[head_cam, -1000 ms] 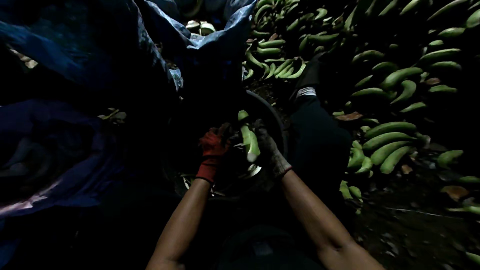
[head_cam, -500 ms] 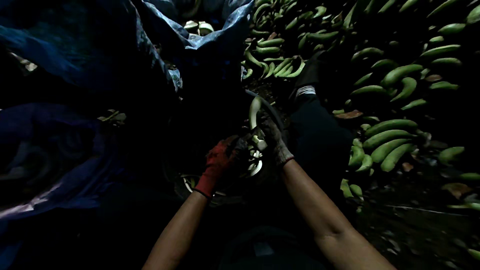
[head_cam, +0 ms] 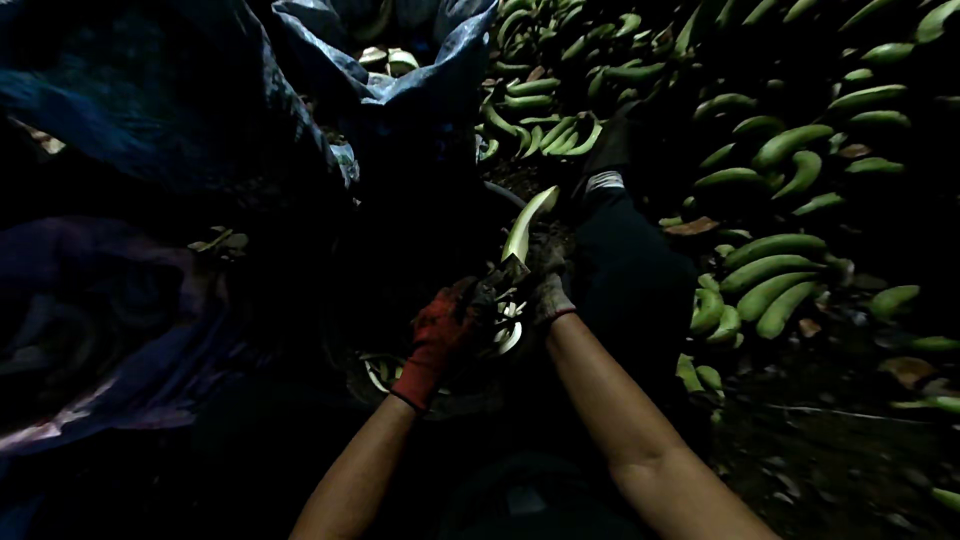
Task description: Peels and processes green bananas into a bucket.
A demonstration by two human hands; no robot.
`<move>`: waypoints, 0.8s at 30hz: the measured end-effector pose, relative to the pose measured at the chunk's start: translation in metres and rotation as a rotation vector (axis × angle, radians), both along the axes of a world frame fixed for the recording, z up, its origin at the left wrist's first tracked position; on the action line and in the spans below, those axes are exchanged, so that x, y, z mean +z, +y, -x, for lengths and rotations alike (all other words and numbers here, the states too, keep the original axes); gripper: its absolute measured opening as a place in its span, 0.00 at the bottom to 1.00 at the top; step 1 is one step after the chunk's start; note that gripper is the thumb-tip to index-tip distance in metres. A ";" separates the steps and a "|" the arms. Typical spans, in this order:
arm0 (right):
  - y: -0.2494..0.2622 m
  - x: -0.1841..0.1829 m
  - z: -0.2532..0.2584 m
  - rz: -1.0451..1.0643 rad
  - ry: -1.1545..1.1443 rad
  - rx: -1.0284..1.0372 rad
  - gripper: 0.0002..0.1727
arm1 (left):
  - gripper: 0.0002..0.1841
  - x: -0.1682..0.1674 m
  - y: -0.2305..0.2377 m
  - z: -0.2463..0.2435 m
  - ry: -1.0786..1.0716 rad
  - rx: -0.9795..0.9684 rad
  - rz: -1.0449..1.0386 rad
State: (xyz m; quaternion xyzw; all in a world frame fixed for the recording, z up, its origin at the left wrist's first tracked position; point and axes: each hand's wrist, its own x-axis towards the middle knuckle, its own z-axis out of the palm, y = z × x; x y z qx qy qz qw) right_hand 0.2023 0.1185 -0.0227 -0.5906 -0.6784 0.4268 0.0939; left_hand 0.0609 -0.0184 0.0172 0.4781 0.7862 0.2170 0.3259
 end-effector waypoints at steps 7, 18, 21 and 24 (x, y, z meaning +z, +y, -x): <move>-0.015 0.001 0.001 0.315 0.687 -0.059 0.17 | 0.25 -0.013 0.012 0.020 0.065 0.019 -0.075; -0.005 -0.012 0.004 0.376 0.666 -0.165 0.26 | 0.26 -0.007 0.010 0.026 0.000 0.039 -0.100; -0.004 0.004 0.009 0.149 0.404 -0.214 0.26 | 0.26 -0.013 0.015 0.010 0.124 -0.042 -0.098; -0.008 0.015 0.016 0.062 0.238 -0.280 0.27 | 0.28 -0.017 0.011 0.002 0.149 -0.014 -0.181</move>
